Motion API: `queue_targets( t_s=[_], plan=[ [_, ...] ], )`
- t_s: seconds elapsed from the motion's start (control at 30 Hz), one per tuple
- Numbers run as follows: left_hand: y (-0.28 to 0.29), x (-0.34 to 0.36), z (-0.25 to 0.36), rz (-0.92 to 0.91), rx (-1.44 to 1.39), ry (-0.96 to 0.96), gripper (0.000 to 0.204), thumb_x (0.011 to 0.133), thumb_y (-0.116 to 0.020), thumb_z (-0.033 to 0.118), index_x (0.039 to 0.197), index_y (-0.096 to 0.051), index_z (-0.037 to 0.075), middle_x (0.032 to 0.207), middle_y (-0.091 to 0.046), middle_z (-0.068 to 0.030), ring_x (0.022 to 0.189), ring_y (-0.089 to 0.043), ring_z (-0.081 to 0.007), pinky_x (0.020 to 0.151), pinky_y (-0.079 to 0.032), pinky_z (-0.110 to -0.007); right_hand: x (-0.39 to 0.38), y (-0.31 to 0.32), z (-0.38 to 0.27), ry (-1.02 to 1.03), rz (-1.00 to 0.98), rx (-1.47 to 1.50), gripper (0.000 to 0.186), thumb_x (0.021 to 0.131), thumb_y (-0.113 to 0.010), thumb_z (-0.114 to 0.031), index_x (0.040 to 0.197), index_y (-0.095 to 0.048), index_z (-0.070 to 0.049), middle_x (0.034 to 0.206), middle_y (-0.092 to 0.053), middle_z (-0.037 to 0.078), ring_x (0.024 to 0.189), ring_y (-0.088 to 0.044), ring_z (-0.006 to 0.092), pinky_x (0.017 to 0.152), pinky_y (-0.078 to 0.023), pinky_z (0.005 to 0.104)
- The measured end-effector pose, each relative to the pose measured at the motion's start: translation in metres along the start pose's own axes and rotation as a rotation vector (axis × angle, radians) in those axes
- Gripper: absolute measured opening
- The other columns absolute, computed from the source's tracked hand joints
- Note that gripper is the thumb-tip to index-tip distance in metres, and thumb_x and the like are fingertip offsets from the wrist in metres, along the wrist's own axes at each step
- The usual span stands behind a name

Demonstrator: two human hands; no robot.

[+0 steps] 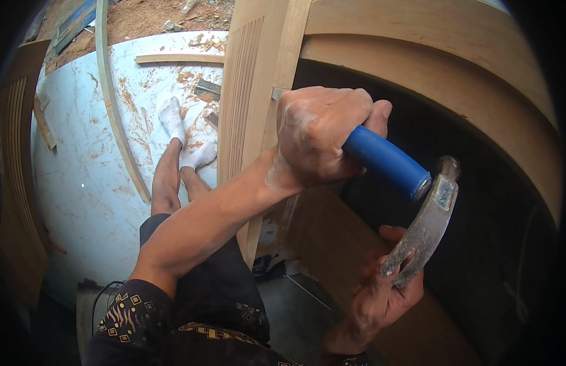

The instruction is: The person uses a chisel and a hammer to carve out a section of a wooden frame, striking the chisel with the hammer to remove wood chips.

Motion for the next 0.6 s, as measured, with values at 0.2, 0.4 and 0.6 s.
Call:
queue_targets(
  t_s=[0.2, 0.4, 0.6],
  plan=[
    [0.001, 0.0, 0.0, 0.011, 0.0, 0.0, 0.034, 0.083, -0.069, 0.007, 0.059, -0.046, 0.008, 0.048, -0.046, -0.0084, 0.038, -0.05, -0.0252, 0.039, -0.039, -0.035, 0.003, 0.001, 0.0, 0.016, -0.01, 0.035, 0.052, 0.097, -0.062, -0.043, 0.115, -0.056, 0.006, 0.081, -0.058, 0.007, 0.054, -0.048, 0.005, 0.036, -0.034, 0.0179],
    [0.002, 0.003, 0.0, -0.003, 0.022, 0.004, 0.034, 0.082, -0.07, 0.009, 0.058, -0.046, 0.008, 0.048, -0.045, -0.0081, 0.038, -0.048, -0.0254, 0.039, -0.037, -0.035, 0.003, -0.002, 0.0, -0.003, -0.069, 0.019, 0.052, 0.099, -0.06, -0.043, 0.118, -0.054, 0.006, 0.084, -0.058, 0.009, 0.053, -0.047, 0.0055, 0.036, -0.031, 0.0177],
    [0.005, -0.005, 0.003, -0.045, 0.144, 0.011, 0.034, 0.079, -0.072, 0.013, 0.057, -0.046, 0.01, 0.048, -0.043, -0.006, 0.041, -0.047, -0.0239, 0.043, -0.034, -0.035, -0.005, 0.016, 0.014, -0.004, 0.01, 0.258, 0.053, 0.1, -0.059, -0.044, 0.12, -0.05, 0.004, 0.074, -0.05, 0.004, 0.053, -0.041, 0.004, 0.04, -0.028, 0.0174]
  ],
)
Point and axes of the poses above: each hand's wrist, its own x-axis towards the middle knuckle, its own y-axis out of the back of the hand, z = x × y, the point moved 8 cm from there along x, towards the middle knuckle
